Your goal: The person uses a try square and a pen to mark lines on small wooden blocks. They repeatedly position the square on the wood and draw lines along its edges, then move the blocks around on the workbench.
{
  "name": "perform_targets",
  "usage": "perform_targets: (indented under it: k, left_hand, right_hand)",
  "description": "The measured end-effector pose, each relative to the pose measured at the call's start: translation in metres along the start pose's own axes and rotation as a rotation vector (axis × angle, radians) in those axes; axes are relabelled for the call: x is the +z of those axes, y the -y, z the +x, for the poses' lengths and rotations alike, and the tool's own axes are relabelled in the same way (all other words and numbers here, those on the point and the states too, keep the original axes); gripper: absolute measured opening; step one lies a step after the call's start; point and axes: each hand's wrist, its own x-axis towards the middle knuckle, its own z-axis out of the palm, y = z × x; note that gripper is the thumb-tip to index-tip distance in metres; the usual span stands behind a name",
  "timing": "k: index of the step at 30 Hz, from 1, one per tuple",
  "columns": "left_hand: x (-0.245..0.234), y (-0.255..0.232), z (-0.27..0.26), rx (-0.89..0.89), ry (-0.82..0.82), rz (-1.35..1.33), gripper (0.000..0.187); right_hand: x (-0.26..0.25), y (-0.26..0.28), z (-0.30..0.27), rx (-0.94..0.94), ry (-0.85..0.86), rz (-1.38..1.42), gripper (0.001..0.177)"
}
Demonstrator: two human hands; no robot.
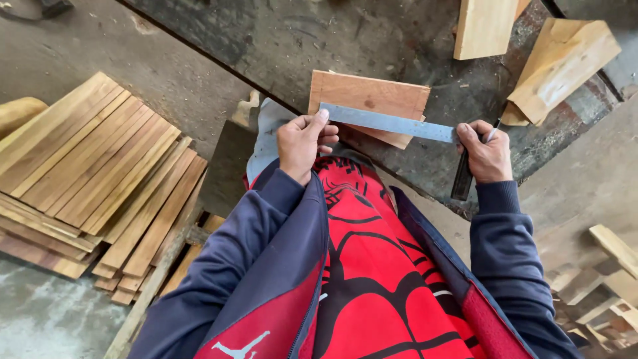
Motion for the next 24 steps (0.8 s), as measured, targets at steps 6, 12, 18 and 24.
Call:
perform_targets:
  k: [6,12,18,24]
  left_hand:
    - [0.0,0.001,-0.003,0.027,0.004,-0.012,0.025]
    - [0.0,0.008,0.004,0.033,0.007,-0.032,0.025]
    - [0.003,0.007,0.002,-0.001,-0.001,-0.021,0.023]
    - [0.006,0.0,0.0,-0.024,-0.075,0.04,0.02]
  right_hand:
    - [-0.001,0.011,-0.002,-0.017,0.002,-0.035,0.023]
    - [0.0,0.009,0.001,-0.042,-0.008,0.005,0.022]
    - [-0.004,0.006,0.003,-0.064,0.015,-0.063,0.024]
    - [0.003,-0.008,0.015,-0.062,0.053,0.015,0.023]
